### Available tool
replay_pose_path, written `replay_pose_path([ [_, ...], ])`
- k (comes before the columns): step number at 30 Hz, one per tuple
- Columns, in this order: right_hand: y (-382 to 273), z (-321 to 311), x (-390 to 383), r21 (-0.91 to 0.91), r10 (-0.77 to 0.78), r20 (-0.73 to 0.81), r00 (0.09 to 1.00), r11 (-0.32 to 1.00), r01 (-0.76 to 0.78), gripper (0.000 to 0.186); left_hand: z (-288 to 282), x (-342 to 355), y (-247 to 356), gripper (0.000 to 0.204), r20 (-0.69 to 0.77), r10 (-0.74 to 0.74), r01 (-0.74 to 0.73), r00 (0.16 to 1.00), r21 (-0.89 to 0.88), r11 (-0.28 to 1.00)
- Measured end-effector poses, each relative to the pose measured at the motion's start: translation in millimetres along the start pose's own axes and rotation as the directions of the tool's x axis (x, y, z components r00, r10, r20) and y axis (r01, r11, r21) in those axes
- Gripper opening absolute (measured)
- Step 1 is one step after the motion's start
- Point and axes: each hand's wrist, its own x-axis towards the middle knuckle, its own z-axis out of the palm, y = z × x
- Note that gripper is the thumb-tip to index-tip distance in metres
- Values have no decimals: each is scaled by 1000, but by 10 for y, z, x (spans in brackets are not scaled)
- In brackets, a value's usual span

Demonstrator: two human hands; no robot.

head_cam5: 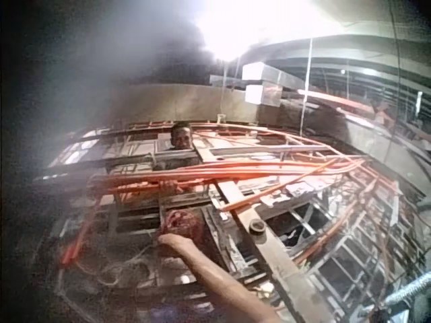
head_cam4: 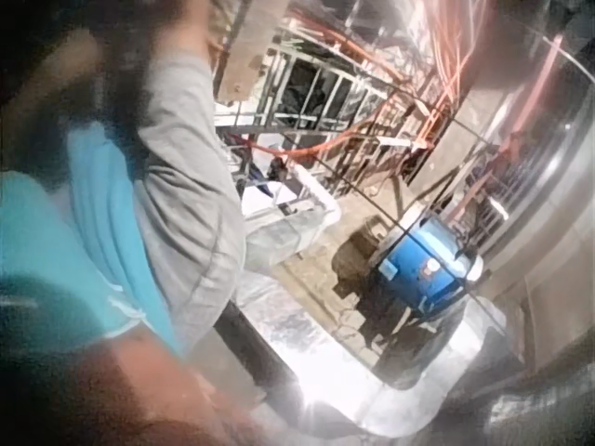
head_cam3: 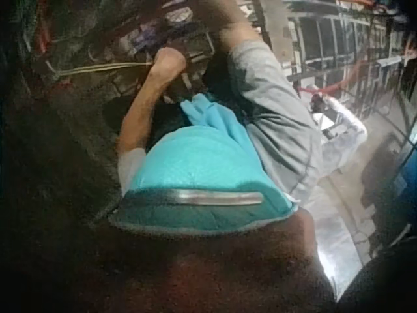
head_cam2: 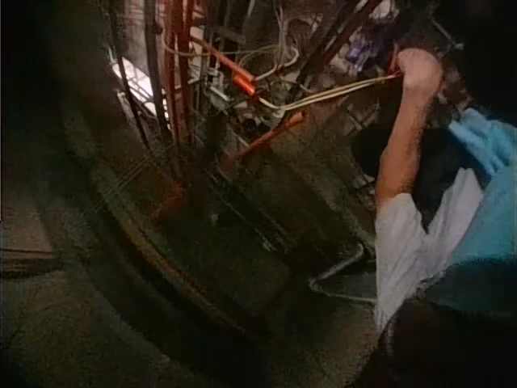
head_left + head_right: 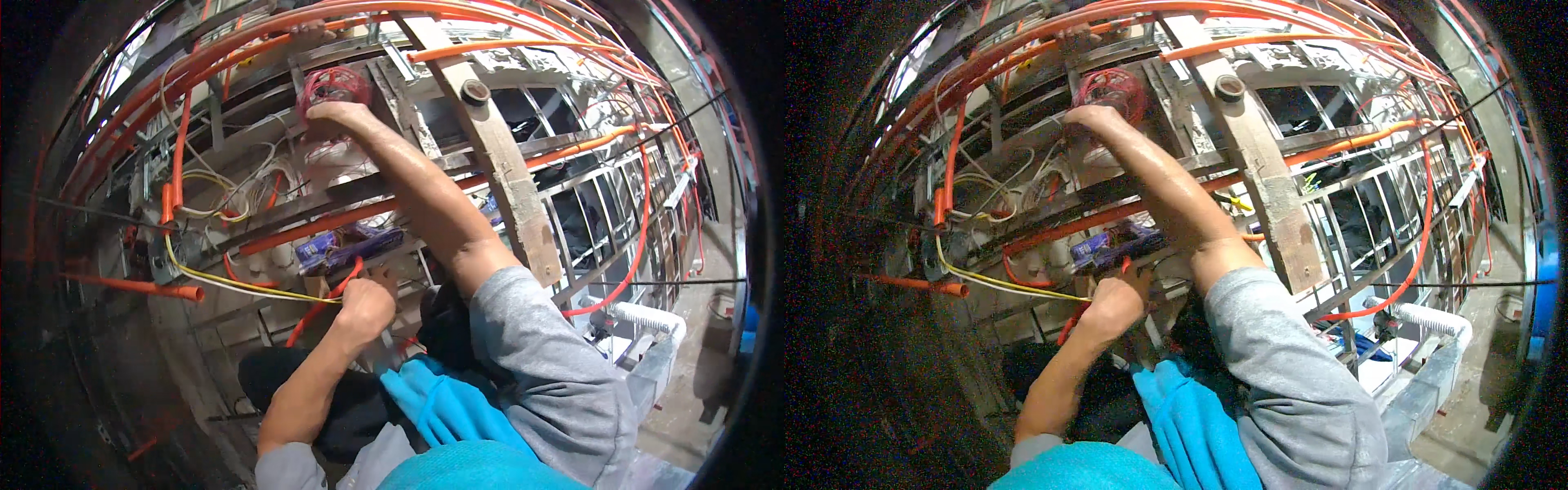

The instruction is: The person pulls electrical wires through an orange conduit and uses tape to secure the connection within a metal ceiling framework.

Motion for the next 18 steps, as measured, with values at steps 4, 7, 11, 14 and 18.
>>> replay_pose_path([
  [4,112,-107,-15,-24,-44,-21,999,999,43,44,-4,99,50,24,-145,4,-1,989,24,1000],
  [7,-216,-27,-163,-249,-89,-67,994,966,70,40,23,4,-22,21,-134,-11,15,991,28,999],
  [11,-302,-90,-271,-257,-88,-45,995,964,74,36,-70,47,49,21,-63,-33,33,997,-10,999],
  [14,-4,-190,-342,-260,-178,-127,976,955,140,37,-20,173,110,55,-70,2,1,998,31,1000],
  [18,-529,-207,-375,-225,-34,65,997,973,48,42,46,93,38,55,-15,-92,93,996,43,995],
])
